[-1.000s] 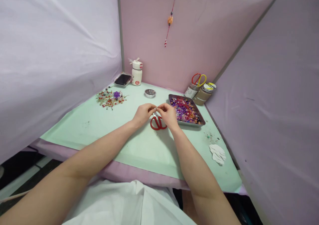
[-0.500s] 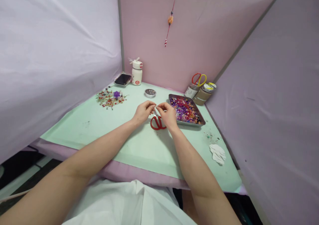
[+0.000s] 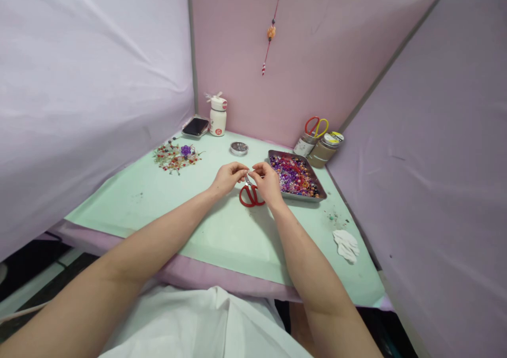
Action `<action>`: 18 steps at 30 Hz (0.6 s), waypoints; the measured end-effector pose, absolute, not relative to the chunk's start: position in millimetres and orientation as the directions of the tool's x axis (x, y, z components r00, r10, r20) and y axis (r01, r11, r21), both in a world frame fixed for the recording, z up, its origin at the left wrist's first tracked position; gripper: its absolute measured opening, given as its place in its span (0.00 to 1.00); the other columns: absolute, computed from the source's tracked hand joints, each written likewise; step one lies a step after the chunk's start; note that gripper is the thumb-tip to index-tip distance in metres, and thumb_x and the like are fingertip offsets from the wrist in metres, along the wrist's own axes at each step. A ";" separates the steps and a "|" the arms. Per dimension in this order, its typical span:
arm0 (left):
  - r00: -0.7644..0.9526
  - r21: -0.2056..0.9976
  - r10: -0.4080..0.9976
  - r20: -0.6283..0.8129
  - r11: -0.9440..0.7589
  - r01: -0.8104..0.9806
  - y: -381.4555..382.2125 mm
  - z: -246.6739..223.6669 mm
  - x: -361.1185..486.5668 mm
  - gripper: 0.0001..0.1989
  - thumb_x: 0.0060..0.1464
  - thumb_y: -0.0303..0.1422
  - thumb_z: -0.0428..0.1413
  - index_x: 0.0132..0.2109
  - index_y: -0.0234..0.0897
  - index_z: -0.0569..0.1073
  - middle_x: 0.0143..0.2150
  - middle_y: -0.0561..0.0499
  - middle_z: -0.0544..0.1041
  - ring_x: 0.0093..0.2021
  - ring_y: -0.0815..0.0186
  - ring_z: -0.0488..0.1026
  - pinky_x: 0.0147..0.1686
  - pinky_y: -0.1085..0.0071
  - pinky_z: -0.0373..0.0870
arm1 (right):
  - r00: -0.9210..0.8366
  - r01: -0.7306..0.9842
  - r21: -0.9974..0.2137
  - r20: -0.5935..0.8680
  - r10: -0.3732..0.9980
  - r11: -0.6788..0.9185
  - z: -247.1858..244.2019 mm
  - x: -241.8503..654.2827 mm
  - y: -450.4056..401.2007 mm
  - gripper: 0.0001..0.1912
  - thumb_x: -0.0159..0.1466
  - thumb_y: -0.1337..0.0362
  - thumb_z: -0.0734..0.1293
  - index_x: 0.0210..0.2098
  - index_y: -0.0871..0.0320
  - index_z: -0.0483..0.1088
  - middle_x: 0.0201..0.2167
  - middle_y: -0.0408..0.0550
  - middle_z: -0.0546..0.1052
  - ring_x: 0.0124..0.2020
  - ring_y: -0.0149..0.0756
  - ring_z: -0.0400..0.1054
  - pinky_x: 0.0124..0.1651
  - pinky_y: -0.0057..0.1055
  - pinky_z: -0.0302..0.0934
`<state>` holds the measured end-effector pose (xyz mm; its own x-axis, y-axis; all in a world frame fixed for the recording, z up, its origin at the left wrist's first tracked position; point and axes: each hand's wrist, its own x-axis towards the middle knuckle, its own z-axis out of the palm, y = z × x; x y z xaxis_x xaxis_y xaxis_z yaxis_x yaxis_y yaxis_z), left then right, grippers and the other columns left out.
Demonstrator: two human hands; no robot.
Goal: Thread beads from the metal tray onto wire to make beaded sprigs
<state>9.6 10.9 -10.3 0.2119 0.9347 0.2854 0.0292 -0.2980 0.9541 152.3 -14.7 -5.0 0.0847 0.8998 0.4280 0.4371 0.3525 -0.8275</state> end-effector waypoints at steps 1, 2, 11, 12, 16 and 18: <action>0.219 0.955 0.935 0.279 -0.293 0.034 11.7 -10.9 9.4 0.08 0.46 0.34 0.56 0.33 0.34 0.73 0.23 0.53 0.73 0.25 0.70 0.69 0.28 0.71 0.67 | 0.080 0.445 -0.826 0.421 0.904 0.346 -4.9 153.2 -14.4 0.07 0.56 0.61 0.65 0.34 0.56 0.68 0.27 0.42 0.75 0.29 0.33 0.68 0.37 0.31 0.61; 0.226 0.956 0.935 0.274 -0.290 0.043 12.3 -11.5 9.1 0.08 0.46 0.34 0.56 0.33 0.34 0.73 0.23 0.53 0.73 0.25 0.70 0.69 0.28 0.71 0.67 | 0.074 0.453 -0.824 0.415 0.907 0.340 -4.8 154.0 -14.1 0.07 0.56 0.61 0.66 0.35 0.56 0.67 0.26 0.42 0.75 0.29 0.33 0.68 0.37 0.31 0.61; 0.239 0.911 0.914 0.328 -0.373 0.177 8.8 -12.8 7.2 0.07 0.47 0.34 0.55 0.33 0.35 0.74 0.25 0.52 0.74 0.26 0.69 0.69 0.30 0.71 0.67 | 0.038 0.513 -0.792 0.406 0.913 0.331 -6.3 154.9 -12.4 0.04 0.55 0.63 0.66 0.31 0.55 0.67 0.26 0.41 0.75 0.29 0.33 0.68 0.38 0.31 0.61; 0.234 0.906 0.912 0.337 -0.382 0.185 7.9 -12.1 7.2 0.07 0.47 0.34 0.54 0.32 0.35 0.74 0.26 0.52 0.74 0.26 0.69 0.69 0.30 0.71 0.67 | 0.030 0.514 -0.790 0.405 0.914 0.333 -6.8 154.8 -12.3 0.04 0.56 0.63 0.65 0.31 0.55 0.67 0.26 0.41 0.75 0.29 0.33 0.68 0.38 0.31 0.61; 0.216 0.894 0.908 0.359 -0.401 0.199 4.9 -9.9 7.6 0.06 0.48 0.33 0.54 0.31 0.35 0.72 0.27 0.52 0.74 0.26 0.70 0.69 0.31 0.71 0.66 | 0.009 0.515 -0.784 0.408 0.913 0.346 -9.4 154.5 -11.6 0.04 0.57 0.62 0.65 0.30 0.55 0.68 0.27 0.41 0.75 0.29 0.33 0.69 0.38 0.31 0.61; 0.220 0.894 0.904 0.367 -0.408 0.187 4.0 -9.6 8.0 0.05 0.48 0.32 0.54 0.32 0.35 0.72 0.27 0.52 0.74 0.26 0.70 0.69 0.31 0.72 0.66 | 0.009 0.515 -0.782 0.413 0.910 0.350 -10.6 154.5 -11.0 0.04 0.57 0.61 0.65 0.30 0.55 0.68 0.27 0.41 0.75 0.29 0.33 0.69 0.38 0.31 0.61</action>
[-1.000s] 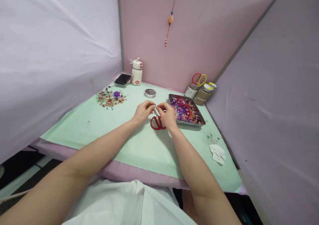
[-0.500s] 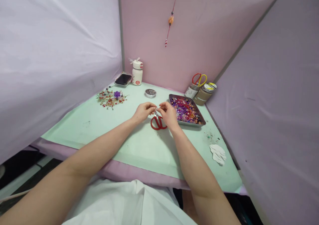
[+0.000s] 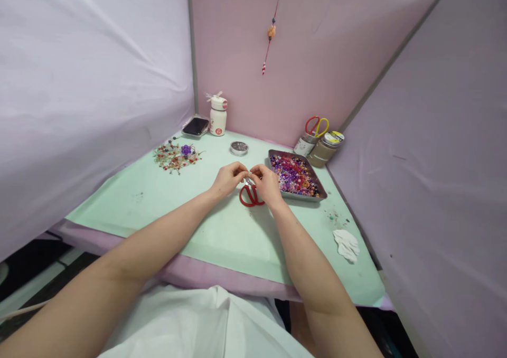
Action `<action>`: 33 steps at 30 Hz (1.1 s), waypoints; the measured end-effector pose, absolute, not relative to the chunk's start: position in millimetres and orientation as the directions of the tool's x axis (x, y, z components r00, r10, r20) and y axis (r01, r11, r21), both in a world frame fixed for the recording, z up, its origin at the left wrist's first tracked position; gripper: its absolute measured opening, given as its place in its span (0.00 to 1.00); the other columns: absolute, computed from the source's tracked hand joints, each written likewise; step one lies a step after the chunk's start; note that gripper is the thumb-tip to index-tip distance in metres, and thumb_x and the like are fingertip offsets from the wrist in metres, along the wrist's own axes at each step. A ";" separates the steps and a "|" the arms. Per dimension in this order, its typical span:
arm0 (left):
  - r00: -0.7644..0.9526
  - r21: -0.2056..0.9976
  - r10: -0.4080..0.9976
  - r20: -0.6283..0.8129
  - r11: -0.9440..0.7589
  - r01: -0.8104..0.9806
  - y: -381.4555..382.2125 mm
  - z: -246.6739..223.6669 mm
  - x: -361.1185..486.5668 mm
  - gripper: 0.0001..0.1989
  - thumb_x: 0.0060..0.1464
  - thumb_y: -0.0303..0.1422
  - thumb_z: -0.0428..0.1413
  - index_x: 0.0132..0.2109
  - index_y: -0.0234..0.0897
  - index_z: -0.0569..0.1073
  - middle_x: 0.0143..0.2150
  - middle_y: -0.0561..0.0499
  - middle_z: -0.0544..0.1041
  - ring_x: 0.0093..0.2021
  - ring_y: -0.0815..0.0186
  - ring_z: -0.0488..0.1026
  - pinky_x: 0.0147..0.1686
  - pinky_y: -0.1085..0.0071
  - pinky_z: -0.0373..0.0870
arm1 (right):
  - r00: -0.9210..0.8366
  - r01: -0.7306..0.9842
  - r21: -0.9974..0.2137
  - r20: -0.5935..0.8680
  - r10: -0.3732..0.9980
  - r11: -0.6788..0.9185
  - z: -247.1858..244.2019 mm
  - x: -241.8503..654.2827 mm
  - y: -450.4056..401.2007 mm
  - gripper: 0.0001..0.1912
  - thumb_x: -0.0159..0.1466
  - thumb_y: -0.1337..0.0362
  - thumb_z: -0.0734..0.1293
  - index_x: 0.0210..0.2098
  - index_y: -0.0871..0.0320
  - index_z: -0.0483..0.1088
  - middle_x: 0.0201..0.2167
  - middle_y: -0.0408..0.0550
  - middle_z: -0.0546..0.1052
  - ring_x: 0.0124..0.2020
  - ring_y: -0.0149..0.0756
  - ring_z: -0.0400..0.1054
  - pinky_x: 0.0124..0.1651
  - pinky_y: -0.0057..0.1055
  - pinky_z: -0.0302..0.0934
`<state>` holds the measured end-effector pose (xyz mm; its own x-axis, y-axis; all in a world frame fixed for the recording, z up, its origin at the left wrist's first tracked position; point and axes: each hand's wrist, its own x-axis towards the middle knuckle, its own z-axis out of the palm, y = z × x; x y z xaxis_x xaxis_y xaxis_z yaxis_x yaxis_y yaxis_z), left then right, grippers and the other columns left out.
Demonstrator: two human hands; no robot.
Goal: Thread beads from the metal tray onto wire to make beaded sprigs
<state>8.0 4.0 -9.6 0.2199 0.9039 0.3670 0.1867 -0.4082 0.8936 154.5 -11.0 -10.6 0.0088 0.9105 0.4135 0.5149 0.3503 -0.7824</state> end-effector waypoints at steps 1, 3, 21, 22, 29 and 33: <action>0.224 0.895 0.902 0.368 -0.409 0.179 3.8 -9.6 8.1 0.05 0.48 0.32 0.53 0.32 0.35 0.71 0.27 0.53 0.74 0.26 0.70 0.69 0.31 0.72 0.66 | 0.008 0.514 -0.782 0.416 0.909 0.353 -11.1 154.6 -10.7 0.04 0.58 0.61 0.65 0.30 0.55 0.68 0.27 0.42 0.76 0.29 0.33 0.69 0.38 0.31 0.61; 0.230 0.897 0.901 0.367 -0.408 0.171 3.5 -9.6 8.4 0.05 0.48 0.32 0.53 0.32 0.36 0.71 0.26 0.53 0.74 0.26 0.70 0.69 0.30 0.72 0.66 | 0.002 0.515 -0.779 0.419 0.908 0.358 -11.5 154.7 -10.5 0.04 0.58 0.61 0.65 0.30 0.55 0.68 0.27 0.42 0.76 0.29 0.33 0.69 0.39 0.31 0.62; 0.196 0.774 0.867 0.458 -0.497 0.392 5.6 -13.1 8.9 0.04 0.52 0.27 0.47 0.31 0.38 0.65 0.26 0.55 0.68 0.29 0.68 0.64 0.33 0.71 0.60 | -0.074 0.603 -0.694 0.443 0.893 0.394 -7.6 150.4 -14.4 0.07 0.59 0.60 0.63 0.28 0.55 0.70 0.27 0.43 0.76 0.29 0.33 0.67 0.38 0.30 0.59; 0.190 0.780 0.865 0.464 -0.501 0.375 5.6 -12.8 8.8 0.04 0.52 0.27 0.47 0.30 0.38 0.64 0.25 0.55 0.67 0.29 0.68 0.64 0.33 0.71 0.60 | -0.077 0.610 -0.686 0.446 0.892 0.395 -7.3 150.3 -14.5 0.07 0.59 0.60 0.63 0.28 0.55 0.70 0.27 0.42 0.76 0.29 0.32 0.66 0.38 0.30 0.58; 0.100 0.920 0.927 0.360 -0.371 0.127 8.3 -15.4 12.7 0.03 0.51 0.27 0.49 0.30 0.38 0.63 0.24 0.57 0.66 0.26 0.70 0.63 0.30 0.72 0.60 | -0.101 0.604 -0.709 0.384 0.918 0.364 -7.2 149.8 -15.5 0.03 0.55 0.65 0.63 0.25 0.56 0.67 0.26 0.40 0.74 0.26 0.30 0.63 0.34 0.28 0.56; 0.130 0.946 0.941 0.312 -0.320 0.048 9.4 -16.4 15.2 0.03 0.50 0.26 0.49 0.30 0.38 0.63 0.23 0.57 0.65 0.24 0.71 0.61 0.28 0.73 0.59 | -0.082 0.556 -0.760 0.352 0.932 0.336 -10.2 150.3 -12.9 0.04 0.55 0.63 0.64 0.28 0.56 0.69 0.26 0.40 0.74 0.27 0.30 0.63 0.34 0.29 0.57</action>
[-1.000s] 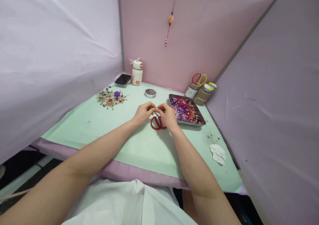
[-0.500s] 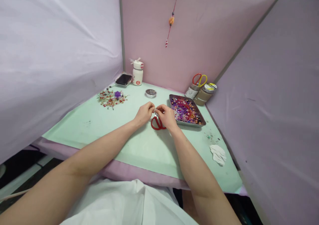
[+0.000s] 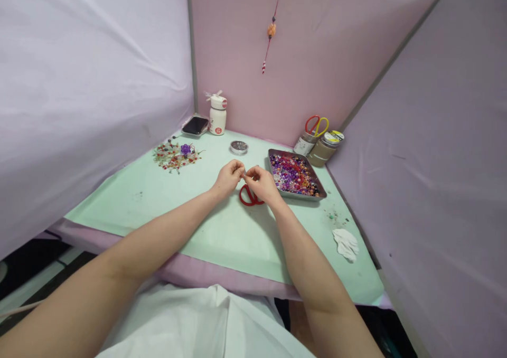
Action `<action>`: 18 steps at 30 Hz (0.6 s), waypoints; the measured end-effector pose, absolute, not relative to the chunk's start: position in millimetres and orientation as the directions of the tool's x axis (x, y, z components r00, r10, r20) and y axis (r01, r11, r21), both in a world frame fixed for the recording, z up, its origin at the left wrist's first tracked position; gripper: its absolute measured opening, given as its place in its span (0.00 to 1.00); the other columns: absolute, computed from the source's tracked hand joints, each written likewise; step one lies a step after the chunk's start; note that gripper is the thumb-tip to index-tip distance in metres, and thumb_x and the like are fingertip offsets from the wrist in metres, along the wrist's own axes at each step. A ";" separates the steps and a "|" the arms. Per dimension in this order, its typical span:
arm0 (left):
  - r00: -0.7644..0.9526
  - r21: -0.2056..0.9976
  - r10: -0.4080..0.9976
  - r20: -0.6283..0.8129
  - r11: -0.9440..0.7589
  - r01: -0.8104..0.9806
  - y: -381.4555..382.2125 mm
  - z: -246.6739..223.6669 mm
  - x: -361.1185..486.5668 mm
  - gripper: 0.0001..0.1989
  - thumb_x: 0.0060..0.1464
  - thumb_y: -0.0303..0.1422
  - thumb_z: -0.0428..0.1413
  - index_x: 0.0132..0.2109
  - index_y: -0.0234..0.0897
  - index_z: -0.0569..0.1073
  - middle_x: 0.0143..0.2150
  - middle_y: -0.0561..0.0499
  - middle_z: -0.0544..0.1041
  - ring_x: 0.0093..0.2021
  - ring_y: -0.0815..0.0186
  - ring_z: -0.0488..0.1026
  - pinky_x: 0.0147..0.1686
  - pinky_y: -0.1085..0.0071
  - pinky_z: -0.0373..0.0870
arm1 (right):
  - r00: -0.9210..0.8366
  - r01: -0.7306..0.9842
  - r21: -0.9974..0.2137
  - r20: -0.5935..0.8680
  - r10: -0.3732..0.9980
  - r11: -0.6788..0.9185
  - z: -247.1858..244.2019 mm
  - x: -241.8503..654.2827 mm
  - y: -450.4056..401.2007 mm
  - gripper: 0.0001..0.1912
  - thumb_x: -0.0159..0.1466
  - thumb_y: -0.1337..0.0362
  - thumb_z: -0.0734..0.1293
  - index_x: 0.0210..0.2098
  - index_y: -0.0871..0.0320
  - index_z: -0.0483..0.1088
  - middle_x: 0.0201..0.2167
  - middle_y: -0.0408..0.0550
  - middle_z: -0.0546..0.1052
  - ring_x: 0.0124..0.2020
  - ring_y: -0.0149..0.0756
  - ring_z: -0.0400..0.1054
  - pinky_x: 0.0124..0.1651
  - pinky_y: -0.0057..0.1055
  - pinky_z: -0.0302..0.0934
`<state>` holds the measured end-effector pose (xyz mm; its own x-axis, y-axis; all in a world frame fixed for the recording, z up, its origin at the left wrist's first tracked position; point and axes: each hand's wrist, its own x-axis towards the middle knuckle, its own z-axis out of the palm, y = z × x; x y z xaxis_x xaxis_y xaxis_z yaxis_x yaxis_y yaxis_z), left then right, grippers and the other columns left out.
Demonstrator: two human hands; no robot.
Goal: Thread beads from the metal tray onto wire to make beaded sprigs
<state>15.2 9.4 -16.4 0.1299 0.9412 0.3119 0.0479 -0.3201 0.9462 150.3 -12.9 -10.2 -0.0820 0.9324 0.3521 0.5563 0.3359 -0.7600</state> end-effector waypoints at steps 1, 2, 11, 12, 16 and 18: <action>0.136 0.948 0.942 0.307 -0.316 0.043 9.8 -16.6 15.3 0.03 0.50 0.26 0.49 0.30 0.38 0.63 0.23 0.57 0.65 0.24 0.71 0.61 0.28 0.73 0.59 | -0.071 0.538 -0.776 0.349 0.935 0.330 -10.7 150.4 -12.0 0.05 0.55 0.62 0.64 0.30 0.56 0.69 0.27 0.41 0.74 0.27 0.30 0.64 0.34 0.29 0.57; 0.143 0.948 0.941 0.307 -0.315 0.040 10.4 -17.0 15.1 0.03 0.50 0.26 0.50 0.30 0.37 0.64 0.23 0.57 0.65 0.24 0.71 0.61 0.28 0.73 0.60 | -0.062 0.517 -0.792 0.344 0.937 0.325 -11.0 150.5 -11.3 0.06 0.55 0.62 0.64 0.31 0.56 0.70 0.27 0.41 0.74 0.28 0.31 0.64 0.34 0.29 0.58; 0.221 0.923 0.913 0.344 -0.372 0.102 15.3 -22.8 12.8 0.01 0.49 0.28 0.50 0.30 0.38 0.65 0.23 0.57 0.65 0.25 0.70 0.62 0.29 0.72 0.60 | -0.089 0.445 -0.831 0.332 0.939 0.336 -8.1 152.4 -11.0 0.08 0.56 0.62 0.63 0.27 0.57 0.72 0.27 0.43 0.76 0.30 0.32 0.67 0.37 0.30 0.59; 0.225 0.920 0.912 0.343 -0.375 0.117 15.0 -22.4 12.5 0.01 0.49 0.29 0.50 0.30 0.38 0.65 0.23 0.57 0.66 0.26 0.70 0.62 0.30 0.72 0.60 | -0.093 0.449 -0.829 0.330 0.940 0.335 -9.1 152.9 -10.3 0.08 0.56 0.61 0.63 0.27 0.57 0.72 0.27 0.43 0.76 0.30 0.32 0.67 0.37 0.30 0.59; 0.241 0.888 0.900 0.364 -0.413 0.201 12.5 -18.6 11.0 0.02 0.49 0.29 0.49 0.30 0.38 0.66 0.25 0.56 0.67 0.28 0.69 0.64 0.32 0.71 0.61 | -0.106 0.494 -0.803 0.326 0.939 0.335 -13.2 153.4 -8.1 0.08 0.57 0.61 0.62 0.27 0.57 0.70 0.26 0.42 0.74 0.29 0.32 0.66 0.35 0.29 0.58; 0.237 0.863 0.892 0.385 -0.439 0.249 11.4 -16.7 10.3 0.03 0.49 0.29 0.48 0.30 0.38 0.65 0.25 0.56 0.68 0.29 0.69 0.64 0.34 0.71 0.61 | -0.122 0.516 -0.786 0.328 0.937 0.342 -14.1 153.0 -8.2 0.08 0.58 0.61 0.61 0.27 0.57 0.68 0.25 0.42 0.73 0.29 0.32 0.65 0.35 0.29 0.57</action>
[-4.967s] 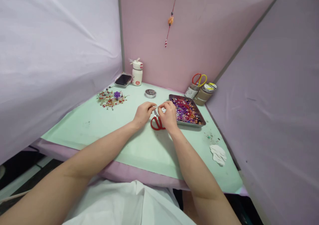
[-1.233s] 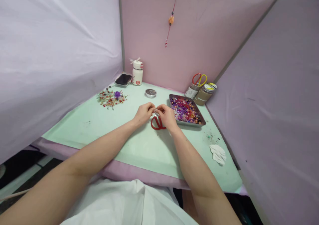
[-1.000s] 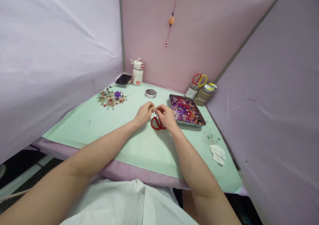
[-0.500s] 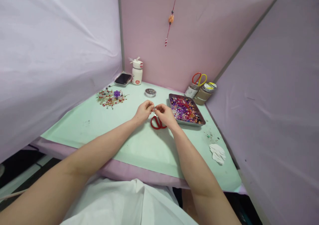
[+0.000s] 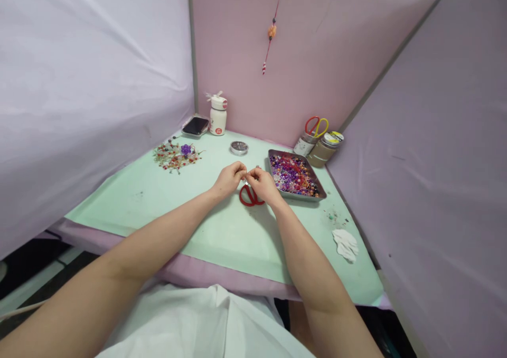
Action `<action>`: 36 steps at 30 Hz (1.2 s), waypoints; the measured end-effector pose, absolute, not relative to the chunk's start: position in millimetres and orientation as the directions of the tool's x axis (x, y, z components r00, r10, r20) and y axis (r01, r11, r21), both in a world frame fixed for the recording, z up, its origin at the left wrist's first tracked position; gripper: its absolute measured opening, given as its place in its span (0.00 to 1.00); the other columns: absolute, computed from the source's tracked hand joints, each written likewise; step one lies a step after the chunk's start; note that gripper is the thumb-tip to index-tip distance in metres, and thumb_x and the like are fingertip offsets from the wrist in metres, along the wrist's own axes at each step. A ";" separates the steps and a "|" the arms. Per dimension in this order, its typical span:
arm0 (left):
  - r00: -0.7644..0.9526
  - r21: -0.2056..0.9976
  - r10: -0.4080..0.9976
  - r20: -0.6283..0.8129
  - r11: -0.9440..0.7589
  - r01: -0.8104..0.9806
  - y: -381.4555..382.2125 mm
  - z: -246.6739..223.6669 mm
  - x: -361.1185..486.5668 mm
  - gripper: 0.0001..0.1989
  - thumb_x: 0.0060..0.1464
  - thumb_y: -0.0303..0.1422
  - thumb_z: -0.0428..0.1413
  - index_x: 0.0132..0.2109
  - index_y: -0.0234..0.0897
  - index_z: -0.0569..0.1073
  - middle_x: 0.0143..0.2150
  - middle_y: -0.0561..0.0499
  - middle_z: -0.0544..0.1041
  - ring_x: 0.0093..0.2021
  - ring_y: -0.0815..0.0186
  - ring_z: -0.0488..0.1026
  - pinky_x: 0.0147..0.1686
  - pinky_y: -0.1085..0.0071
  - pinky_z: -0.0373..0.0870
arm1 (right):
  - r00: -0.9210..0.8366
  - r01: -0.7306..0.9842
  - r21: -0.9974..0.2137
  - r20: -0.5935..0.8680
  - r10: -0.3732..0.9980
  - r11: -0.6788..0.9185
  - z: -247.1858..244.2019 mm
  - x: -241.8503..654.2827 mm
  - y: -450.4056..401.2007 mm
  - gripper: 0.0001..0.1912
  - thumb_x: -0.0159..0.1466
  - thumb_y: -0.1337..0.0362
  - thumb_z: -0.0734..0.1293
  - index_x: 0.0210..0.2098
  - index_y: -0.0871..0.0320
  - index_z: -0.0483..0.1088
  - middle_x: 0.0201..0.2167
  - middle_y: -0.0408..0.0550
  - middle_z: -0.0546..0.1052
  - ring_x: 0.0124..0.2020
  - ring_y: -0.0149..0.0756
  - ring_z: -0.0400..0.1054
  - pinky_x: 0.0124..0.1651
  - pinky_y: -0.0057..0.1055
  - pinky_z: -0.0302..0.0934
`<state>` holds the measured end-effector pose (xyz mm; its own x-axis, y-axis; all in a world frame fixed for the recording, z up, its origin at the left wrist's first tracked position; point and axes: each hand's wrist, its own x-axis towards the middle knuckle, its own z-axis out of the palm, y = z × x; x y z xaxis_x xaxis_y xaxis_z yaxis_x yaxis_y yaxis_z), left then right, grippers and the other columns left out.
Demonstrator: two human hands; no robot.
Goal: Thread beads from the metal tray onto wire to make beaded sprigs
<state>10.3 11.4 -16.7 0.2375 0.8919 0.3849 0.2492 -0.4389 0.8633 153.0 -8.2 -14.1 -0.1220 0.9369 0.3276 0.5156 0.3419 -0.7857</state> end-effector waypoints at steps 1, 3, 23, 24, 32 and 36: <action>0.233 0.854 0.890 0.392 -0.446 0.267 11.2 -16.0 10.0 0.03 0.50 0.29 0.48 0.29 0.38 0.65 0.25 0.56 0.67 0.29 0.69 0.64 0.34 0.71 0.61 | -0.132 0.522 -0.780 0.327 0.936 0.346 -14.2 152.6 -8.5 0.08 0.58 0.61 0.61 0.27 0.57 0.67 0.26 0.41 0.72 0.29 0.31 0.64 0.35 0.29 0.56; 0.223 0.850 0.893 0.390 -0.442 0.286 11.5 -15.5 9.3 0.03 0.50 0.29 0.48 0.29 0.38 0.65 0.25 0.56 0.67 0.29 0.68 0.64 0.34 0.71 0.61 | -0.148 0.523 -0.778 0.318 0.936 0.348 -14.4 152.0 -8.8 0.08 0.59 0.61 0.60 0.27 0.57 0.66 0.26 0.41 0.72 0.29 0.31 0.63 0.34 0.29 0.56; 0.269 0.781 0.852 0.448 -0.520 0.346 8.9 -14.3 5.2 0.04 0.49 0.28 0.47 0.30 0.38 0.66 0.27 0.55 0.68 0.31 0.67 0.63 0.34 0.71 0.61 | -0.175 0.379 -0.872 0.260 0.950 0.309 -12.1 149.3 -9.2 0.11 0.56 0.55 0.63 0.24 0.57 0.65 0.21 0.38 0.68 0.25 0.29 0.59 0.32 0.28 0.54; 0.267 0.782 0.851 0.451 -0.522 0.342 9.1 -14.8 5.4 0.04 0.49 0.28 0.47 0.30 0.38 0.66 0.27 0.55 0.68 0.30 0.67 0.63 0.34 0.71 0.61 | -0.183 0.388 -0.865 0.267 0.946 0.319 -12.2 149.8 -9.1 0.11 0.57 0.56 0.63 0.24 0.56 0.64 0.21 0.38 0.68 0.25 0.29 0.58 0.32 0.27 0.54; 0.072 0.965 0.965 0.253 -0.257 0.047 15.1 -14.1 7.3 0.06 0.53 0.33 0.50 0.38 0.37 0.67 0.31 0.53 0.73 0.29 0.70 0.69 0.32 0.72 0.65 | 0.007 0.324 -0.927 0.203 0.979 0.190 -22.0 152.7 -0.4 0.07 0.56 0.59 0.62 0.26 0.56 0.64 0.20 0.39 0.70 0.23 0.30 0.62 0.29 0.27 0.58; 0.103 0.989 0.990 0.097 -0.085 -0.119 15.2 -15.7 8.3 0.15 0.46 0.34 0.58 0.43 0.34 0.70 0.40 0.45 0.77 0.35 0.67 0.74 0.39 0.66 0.70 | 0.202 0.056 -0.990 0.138 0.970 0.129 -21.2 153.7 2.5 0.09 0.54 0.57 0.64 0.27 0.57 0.64 0.22 0.41 0.71 0.25 0.31 0.67 0.30 0.28 0.62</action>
